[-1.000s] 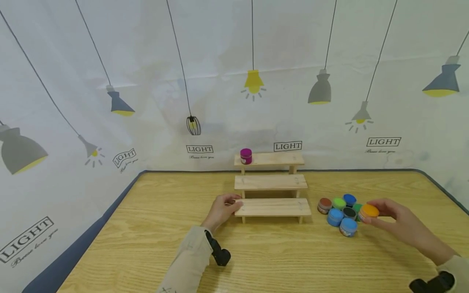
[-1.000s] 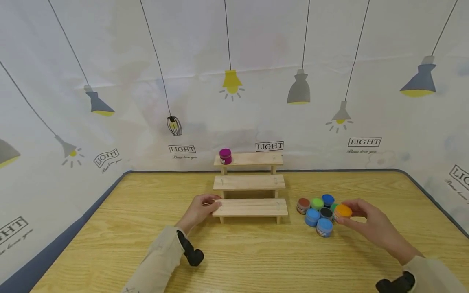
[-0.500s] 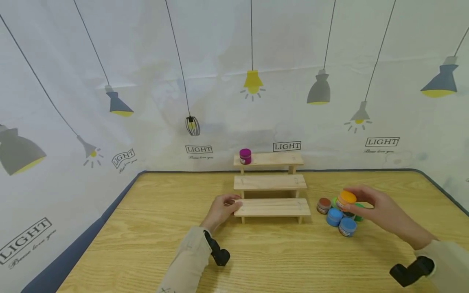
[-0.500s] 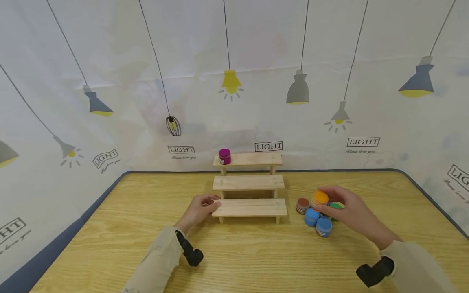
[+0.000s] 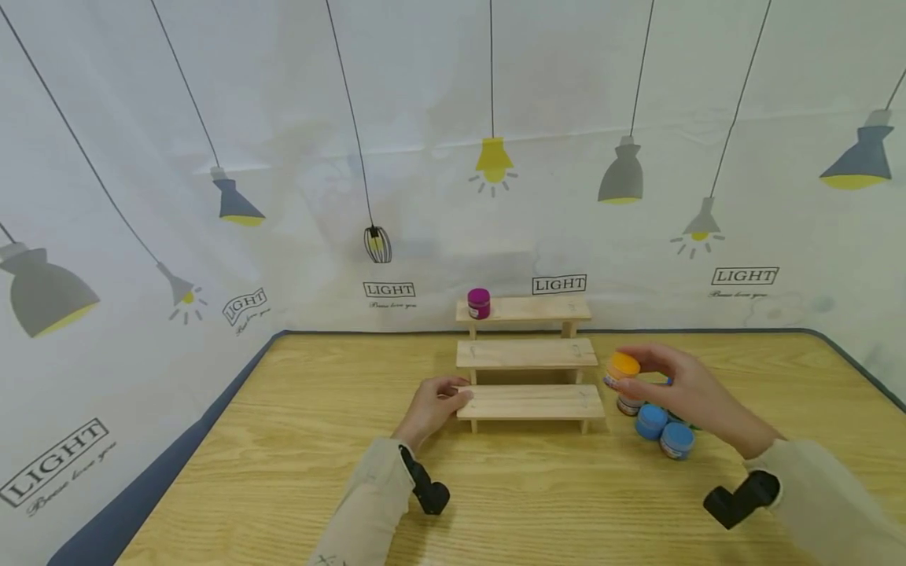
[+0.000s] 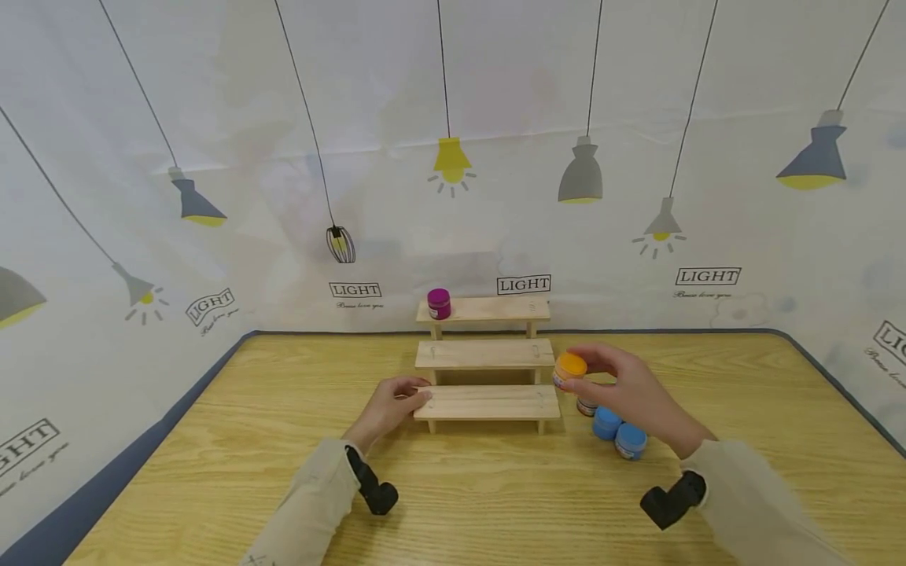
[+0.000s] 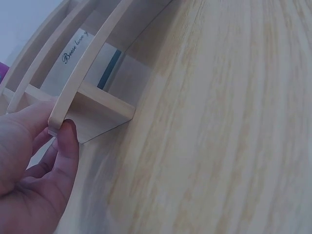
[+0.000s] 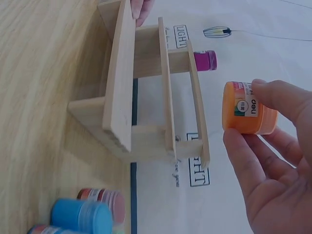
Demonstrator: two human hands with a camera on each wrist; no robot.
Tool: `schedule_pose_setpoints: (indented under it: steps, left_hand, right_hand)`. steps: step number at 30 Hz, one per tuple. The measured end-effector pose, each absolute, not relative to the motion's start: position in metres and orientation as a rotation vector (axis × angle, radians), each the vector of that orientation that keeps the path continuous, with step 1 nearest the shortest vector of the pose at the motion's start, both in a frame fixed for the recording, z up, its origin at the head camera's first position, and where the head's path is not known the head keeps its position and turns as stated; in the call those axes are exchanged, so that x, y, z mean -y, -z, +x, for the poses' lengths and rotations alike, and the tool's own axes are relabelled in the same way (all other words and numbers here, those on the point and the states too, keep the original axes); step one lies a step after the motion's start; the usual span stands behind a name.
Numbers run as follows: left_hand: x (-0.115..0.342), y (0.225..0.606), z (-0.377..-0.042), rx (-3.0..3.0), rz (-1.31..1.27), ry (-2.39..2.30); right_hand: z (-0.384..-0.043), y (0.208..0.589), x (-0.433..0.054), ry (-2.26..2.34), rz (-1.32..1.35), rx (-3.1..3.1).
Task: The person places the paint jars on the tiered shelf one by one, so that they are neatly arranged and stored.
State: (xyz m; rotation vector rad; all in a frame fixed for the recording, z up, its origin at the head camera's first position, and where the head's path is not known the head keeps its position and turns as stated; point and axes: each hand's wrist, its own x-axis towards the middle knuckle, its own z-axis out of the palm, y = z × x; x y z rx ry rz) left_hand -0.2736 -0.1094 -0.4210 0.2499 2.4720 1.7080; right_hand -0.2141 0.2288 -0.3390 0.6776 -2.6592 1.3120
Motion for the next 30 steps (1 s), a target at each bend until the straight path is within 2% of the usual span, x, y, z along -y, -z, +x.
schedule_pose_setpoints:
  steps: [11, 22, 30]
  left_hand:
    - [0.109, 0.413, -0.265, -2.489, 0.230, -1.706]
    - [0.108, 0.423, -0.273, -2.501, 0.233, -1.714]
    - [0.109, 0.423, -0.273, -2.505, 0.228, -1.708]
  right_hand:
    - [-0.238, 0.330, -0.192, -1.354, 0.684, 2.631]
    - [-0.276, 0.329, -0.159, -1.418, 0.699, 2.522]
    - [-0.302, 0.327, -0.134, -1.254, 0.662, 2.603]
